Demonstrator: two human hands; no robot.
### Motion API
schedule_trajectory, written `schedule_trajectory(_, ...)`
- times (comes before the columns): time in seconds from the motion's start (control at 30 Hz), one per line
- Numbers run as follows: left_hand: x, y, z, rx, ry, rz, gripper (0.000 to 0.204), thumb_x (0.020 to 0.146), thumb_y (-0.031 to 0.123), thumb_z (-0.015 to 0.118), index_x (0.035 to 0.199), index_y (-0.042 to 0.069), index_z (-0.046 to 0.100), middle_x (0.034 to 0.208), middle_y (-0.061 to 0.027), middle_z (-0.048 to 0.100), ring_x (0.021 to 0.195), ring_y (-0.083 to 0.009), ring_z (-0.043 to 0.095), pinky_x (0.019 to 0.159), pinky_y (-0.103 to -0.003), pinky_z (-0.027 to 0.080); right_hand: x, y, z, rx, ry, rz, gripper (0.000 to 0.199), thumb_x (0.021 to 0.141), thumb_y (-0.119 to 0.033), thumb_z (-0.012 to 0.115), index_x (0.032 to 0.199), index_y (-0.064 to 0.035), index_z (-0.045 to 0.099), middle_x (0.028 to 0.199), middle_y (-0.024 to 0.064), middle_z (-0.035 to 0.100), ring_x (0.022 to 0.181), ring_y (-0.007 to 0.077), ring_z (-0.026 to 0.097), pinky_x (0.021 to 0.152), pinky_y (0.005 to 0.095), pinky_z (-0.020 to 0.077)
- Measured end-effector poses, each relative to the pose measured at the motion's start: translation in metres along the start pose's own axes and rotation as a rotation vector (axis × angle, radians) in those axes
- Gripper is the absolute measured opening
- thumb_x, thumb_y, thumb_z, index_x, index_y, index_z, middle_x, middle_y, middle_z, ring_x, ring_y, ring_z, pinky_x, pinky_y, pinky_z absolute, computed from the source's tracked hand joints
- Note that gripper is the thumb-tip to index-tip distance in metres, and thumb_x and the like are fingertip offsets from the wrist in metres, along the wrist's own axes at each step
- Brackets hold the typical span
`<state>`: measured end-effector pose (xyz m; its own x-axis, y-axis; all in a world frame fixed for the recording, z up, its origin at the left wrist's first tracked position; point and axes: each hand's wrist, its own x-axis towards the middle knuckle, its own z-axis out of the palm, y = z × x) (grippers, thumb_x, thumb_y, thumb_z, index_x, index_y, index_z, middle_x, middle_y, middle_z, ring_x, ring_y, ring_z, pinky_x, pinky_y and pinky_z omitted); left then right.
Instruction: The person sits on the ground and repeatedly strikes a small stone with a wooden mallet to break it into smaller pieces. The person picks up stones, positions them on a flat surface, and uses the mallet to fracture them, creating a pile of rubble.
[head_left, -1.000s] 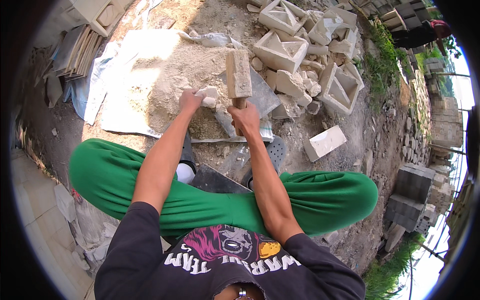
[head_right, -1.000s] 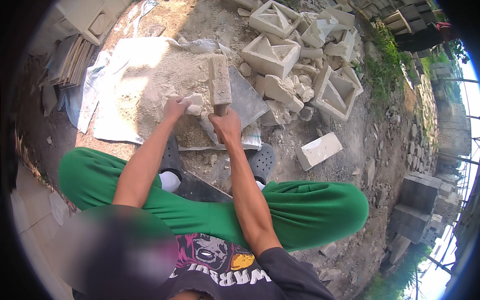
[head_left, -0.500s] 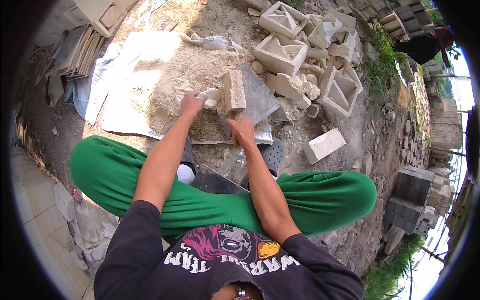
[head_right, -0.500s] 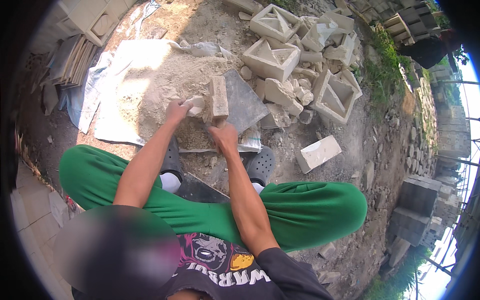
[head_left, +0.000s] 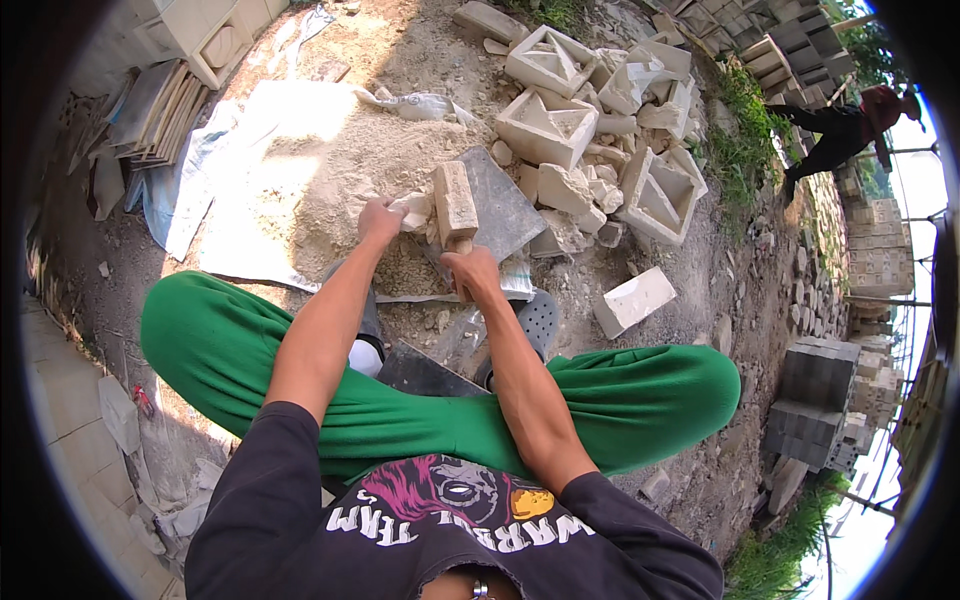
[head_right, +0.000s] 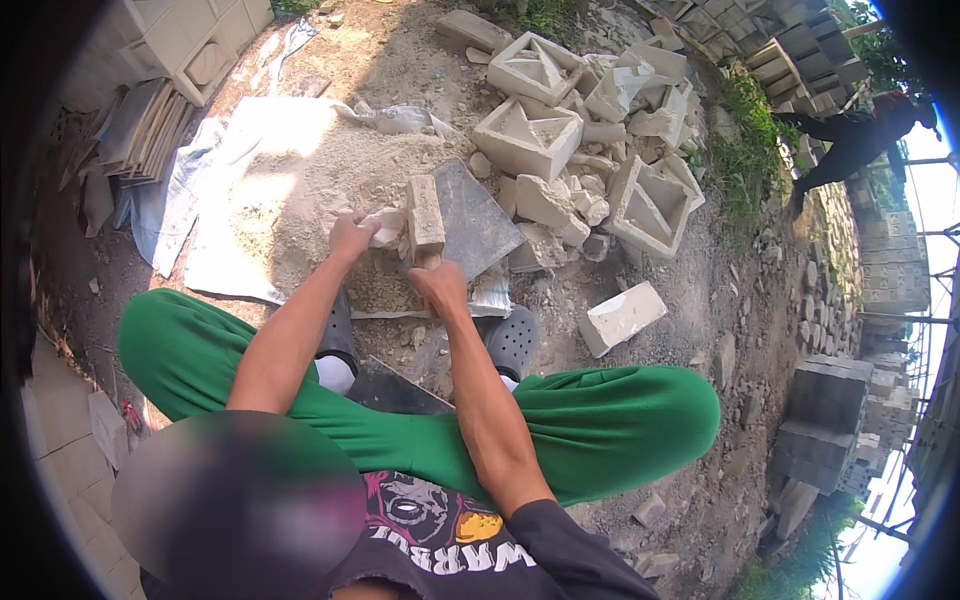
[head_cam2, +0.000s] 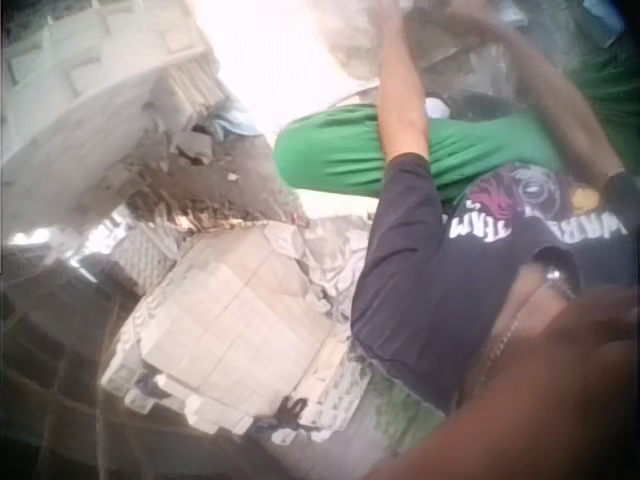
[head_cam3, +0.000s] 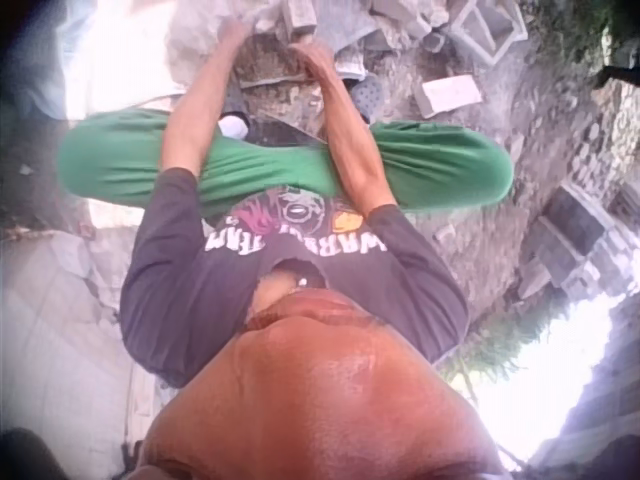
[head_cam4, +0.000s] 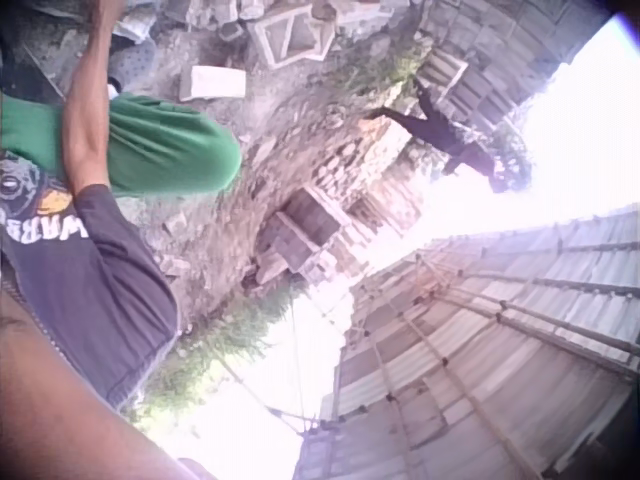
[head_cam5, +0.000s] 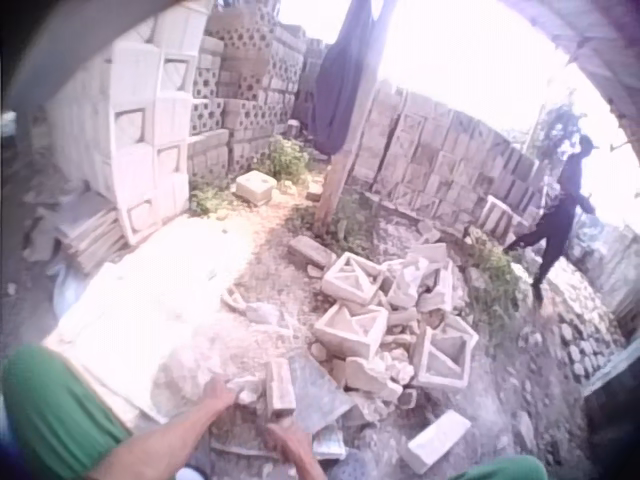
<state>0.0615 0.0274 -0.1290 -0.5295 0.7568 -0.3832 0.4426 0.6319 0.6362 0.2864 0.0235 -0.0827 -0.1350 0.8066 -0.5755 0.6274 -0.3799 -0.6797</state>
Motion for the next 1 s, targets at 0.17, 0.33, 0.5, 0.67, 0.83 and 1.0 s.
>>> schedule_trajectory(0.17,-0.008,-0.006,-0.003,-0.04,0.03,0.013,0.044,0.082,0.037,0.076,0.116,0.008,0.074,0.111,-0.0183,0.073,0.105,-0.0342,0.07,0.092,-0.042,0.052,-0.038,-0.054,-0.018,0.263,0.155,-0.152,0.027,0.076,-0.024,0.074,0.078,0.0019,0.067,0.062,0.008,0.065,0.052,0.0186,0.066,0.051,0.0334,0.0519)
schedule_trajectory(0.33,-0.014,0.001,-0.004,-0.051,0.057,0.011,0.04,0.083,0.036,0.076,0.112,0.008,0.076,0.109,-0.0171,0.074,0.103,-0.0337,0.07,0.09,-0.042,0.053,-0.027,-0.047,-0.001,0.219,0.206,-0.287,0.027,0.077,-0.024,0.072,0.08,0.0033,0.07,0.063,0.0104,0.068,0.055,0.022,0.068,0.055,0.0368,0.0519)
schedule_trajectory(0.5,-0.016,0.009,-0.006,-0.011,0.054,-0.014,0.041,0.083,0.038,0.076,0.112,0.01,0.076,0.109,-0.0157,0.074,0.103,-0.0335,0.07,0.089,-0.042,0.053,-0.01,-0.006,0.0,-0.048,-0.062,0.075,0.037,0.073,-0.031,0.072,0.089,0.0029,0.074,0.07,0.017,0.072,0.062,0.0291,0.073,0.061,0.0391,0.0562)
schedule_trajectory(0.67,-0.008,-0.013,-0.002,-0.008,0.098,0.005,0.043,0.083,0.039,0.076,0.112,0.008,0.076,0.109,-0.0176,0.074,0.103,-0.0336,0.07,0.09,-0.042,0.053,-0.041,-0.061,-0.01,0.226,0.143,-0.196,0.025,0.077,-0.023,0.073,0.072,0.0011,0.067,0.062,0.0086,0.066,0.051,0.0194,0.066,0.051,0.0338,0.052)
schedule_trajectory(0.83,-0.018,-0.002,-0.002,-0.02,0.083,0.026,0.043,0.082,0.039,0.075,0.111,0.008,0.076,0.109,-0.0182,0.074,0.103,-0.0337,0.07,0.09,-0.042,0.053,-0.028,-0.053,-0.003,0.186,0.241,-0.34,0.028,0.078,-0.025,0.073,0.073,0.0016,0.067,0.058,0.0088,0.065,0.051,0.0185,0.066,0.05,0.0349,0.0501)
schedule_trajectory(1.0,-0.015,0.006,-0.002,-0.022,0.013,-0.058,0.041,0.083,0.04,0.075,0.109,0.008,0.076,0.107,-0.0157,0.075,0.101,-0.0318,0.071,0.089,-0.041,0.053,-0.012,0.005,0.015,0.033,0.024,-0.072,0.034,0.074,-0.027,0.074,0.073,0.0068,0.067,0.062,0.0116,0.067,0.052,0.0237,0.066,0.051,0.0368,0.0516)
